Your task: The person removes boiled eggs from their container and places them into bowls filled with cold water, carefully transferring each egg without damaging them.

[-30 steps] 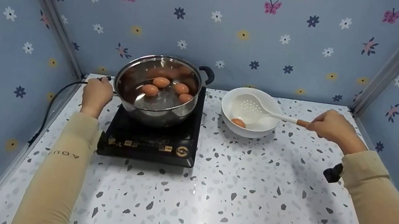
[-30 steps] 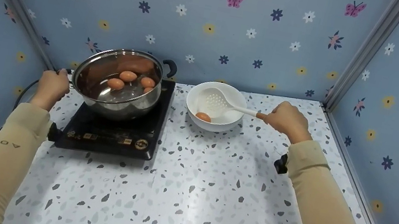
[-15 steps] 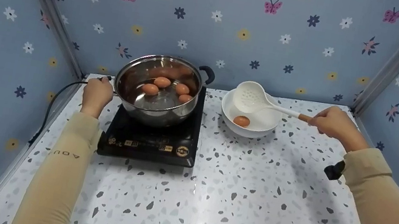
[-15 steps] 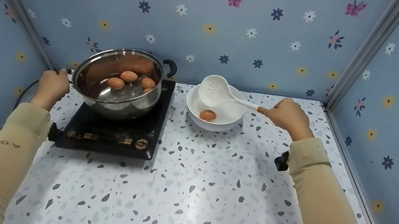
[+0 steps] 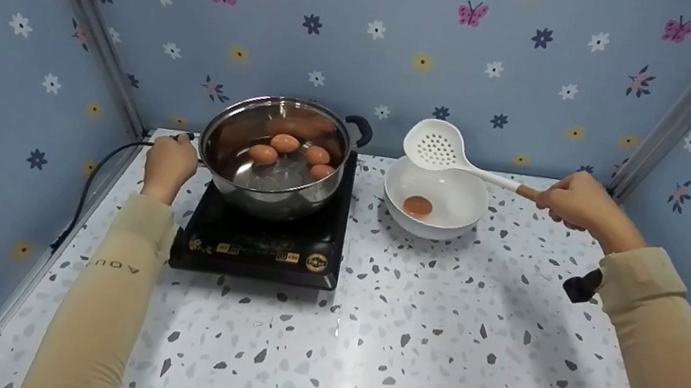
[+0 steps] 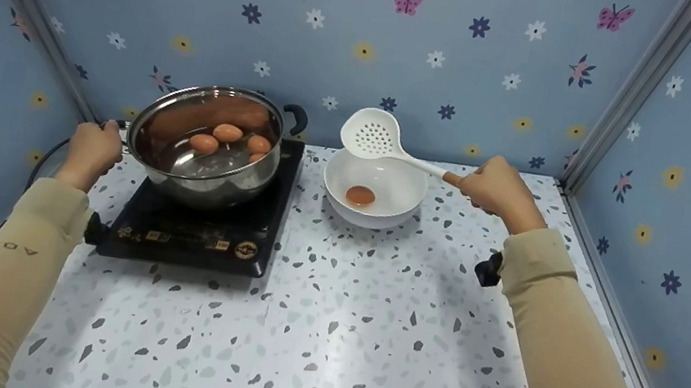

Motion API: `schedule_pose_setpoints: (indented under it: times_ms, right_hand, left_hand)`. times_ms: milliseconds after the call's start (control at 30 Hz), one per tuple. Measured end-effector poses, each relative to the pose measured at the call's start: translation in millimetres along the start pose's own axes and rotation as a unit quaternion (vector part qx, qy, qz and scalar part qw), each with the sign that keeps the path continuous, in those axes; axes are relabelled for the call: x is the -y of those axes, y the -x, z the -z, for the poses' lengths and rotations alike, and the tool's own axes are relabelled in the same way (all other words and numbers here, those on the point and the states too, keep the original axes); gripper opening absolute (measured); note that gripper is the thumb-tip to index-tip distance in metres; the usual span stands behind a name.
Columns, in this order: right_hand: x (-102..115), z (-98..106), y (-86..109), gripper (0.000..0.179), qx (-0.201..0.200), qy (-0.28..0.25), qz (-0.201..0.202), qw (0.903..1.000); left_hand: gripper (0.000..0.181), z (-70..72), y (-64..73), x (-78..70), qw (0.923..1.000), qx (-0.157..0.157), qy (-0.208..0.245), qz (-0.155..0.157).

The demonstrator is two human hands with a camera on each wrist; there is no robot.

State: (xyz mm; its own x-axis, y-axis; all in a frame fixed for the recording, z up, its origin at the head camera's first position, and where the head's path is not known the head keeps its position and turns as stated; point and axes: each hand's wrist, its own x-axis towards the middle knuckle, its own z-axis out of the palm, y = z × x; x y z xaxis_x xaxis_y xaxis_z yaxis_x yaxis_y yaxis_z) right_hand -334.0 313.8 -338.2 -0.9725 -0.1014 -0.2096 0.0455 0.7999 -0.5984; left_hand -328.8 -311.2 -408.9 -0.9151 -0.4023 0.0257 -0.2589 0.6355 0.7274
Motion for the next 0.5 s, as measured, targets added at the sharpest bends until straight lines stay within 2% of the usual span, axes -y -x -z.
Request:
schedule_pose_setpoints:
  times_ms: [200,400,500]
  right_hand:
    - [13,7,1.2,0.041,0.000,-0.017,0.000,0.9999]
    - [30,13,1.1,0.041,0.002,-0.018,-0.010,0.9998]
    - [39,15,0.7,0.042,0.001,-0.017,-0.009,0.9998]
  left_hand:
    - [0.047,0.5,1.2,-0.3,1.0000,-0.001,-0.003,0.001]
    - [0.060,0.4,1.5,-0.7,0.9999,0.005,0.001,0.009]
    - [0.058,0.6,1.5,-0.7,0.9999,0.004,0.001,0.010]
